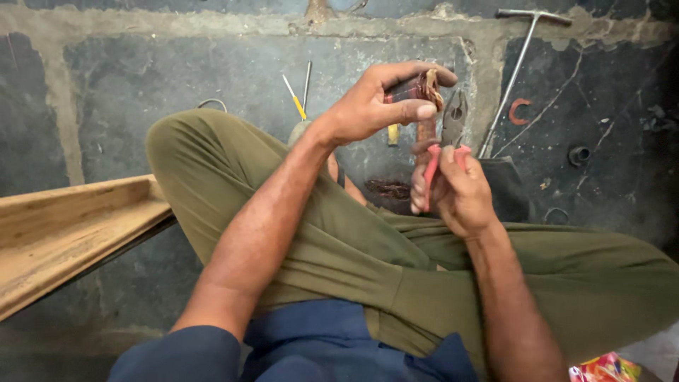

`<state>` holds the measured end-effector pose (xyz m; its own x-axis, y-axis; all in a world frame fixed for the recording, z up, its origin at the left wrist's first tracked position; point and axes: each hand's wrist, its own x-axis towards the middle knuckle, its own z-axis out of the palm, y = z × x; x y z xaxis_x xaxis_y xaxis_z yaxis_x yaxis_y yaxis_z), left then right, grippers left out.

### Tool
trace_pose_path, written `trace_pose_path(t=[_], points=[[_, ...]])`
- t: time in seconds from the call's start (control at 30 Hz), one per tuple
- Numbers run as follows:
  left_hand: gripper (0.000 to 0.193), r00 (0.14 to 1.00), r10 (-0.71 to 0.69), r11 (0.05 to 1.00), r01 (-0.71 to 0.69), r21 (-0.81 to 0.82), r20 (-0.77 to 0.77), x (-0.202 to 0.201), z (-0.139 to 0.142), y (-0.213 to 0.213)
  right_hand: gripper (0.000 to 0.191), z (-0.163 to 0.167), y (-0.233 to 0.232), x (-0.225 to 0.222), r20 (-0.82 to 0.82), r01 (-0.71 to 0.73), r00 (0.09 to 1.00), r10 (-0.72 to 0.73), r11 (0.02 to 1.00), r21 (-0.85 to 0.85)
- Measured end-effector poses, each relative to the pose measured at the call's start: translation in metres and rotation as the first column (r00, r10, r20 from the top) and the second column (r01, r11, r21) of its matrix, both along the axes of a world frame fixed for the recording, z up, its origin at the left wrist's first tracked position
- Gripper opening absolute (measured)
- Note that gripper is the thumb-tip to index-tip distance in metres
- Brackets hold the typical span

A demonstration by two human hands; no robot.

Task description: The person sits on the floor and uses pliers to strip insulation from a wire, then uses a hammer and chisel to work on a small metal component. The person continues to manipulate the wire and component with pliers and a hammer throughout the clip.

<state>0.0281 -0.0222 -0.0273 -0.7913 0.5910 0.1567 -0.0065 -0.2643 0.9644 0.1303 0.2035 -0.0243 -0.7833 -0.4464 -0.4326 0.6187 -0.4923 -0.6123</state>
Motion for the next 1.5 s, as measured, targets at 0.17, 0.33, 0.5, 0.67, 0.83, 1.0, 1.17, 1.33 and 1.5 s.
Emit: trace_pose_path(t=[0.17,0.33,0.5,0.67,0.83,1.0,1.17,1.33,1.5], points=[[0.048,0.997,0.065,0.995,-0.061,-0.074,0.049,-0.002,-0.001,0.001,0.030,0.000,0.001,-0.011,-0.457,0.274,0.885,0.088,0.696,0.664],[0.047,0.994,0.048,0.996,-0.040,-0.075,0.099,-0.003,-0.009,0.004,0.028,0.006,0.008,-0.010,-0.614,0.465,0.739,0.278,0.448,0.763],[0.045,0.994,0.030,0.992,-0.016,-0.129,0.106,-0.002,-0.015,0.008,0.036,0.013,0.001,-0.011,-0.642,0.502,0.633,0.433,0.401,0.766],[0.045,0.997,0.069,0.990,-0.064,-0.127,0.032,-0.001,-0.015,0.010,0.043,0.018,0.000,-0.011,-0.596,0.507,0.639,0.487,0.316,0.802],[0.043,0.981,0.187,0.951,-0.167,-0.259,0.054,0.001,-0.013,0.017,0.038,0.012,-0.001,-0.008,-0.539,0.511,0.680,0.497,0.205,0.835],[0.040,0.961,0.276,0.952,-0.278,-0.127,-0.037,0.004,-0.011,0.018,0.032,0.005,-0.002,-0.005,-0.566,0.383,0.746,0.350,0.470,0.795],[0.040,0.976,0.196,0.979,-0.189,-0.082,0.091,0.008,-0.008,0.012,0.027,0.006,-0.001,-0.001,-0.368,0.079,0.913,0.175,0.811,0.580],[0.041,0.975,0.154,0.986,-0.142,-0.083,0.159,0.008,-0.006,0.011,0.026,-0.001,0.005,-0.001,-0.198,-0.039,0.976,0.095,0.962,0.270],[0.043,0.966,0.090,0.994,-0.071,-0.087,0.241,0.010,-0.011,0.010,0.029,-0.009,0.014,0.003,-0.103,-0.133,0.985,0.140,0.988,0.077]])
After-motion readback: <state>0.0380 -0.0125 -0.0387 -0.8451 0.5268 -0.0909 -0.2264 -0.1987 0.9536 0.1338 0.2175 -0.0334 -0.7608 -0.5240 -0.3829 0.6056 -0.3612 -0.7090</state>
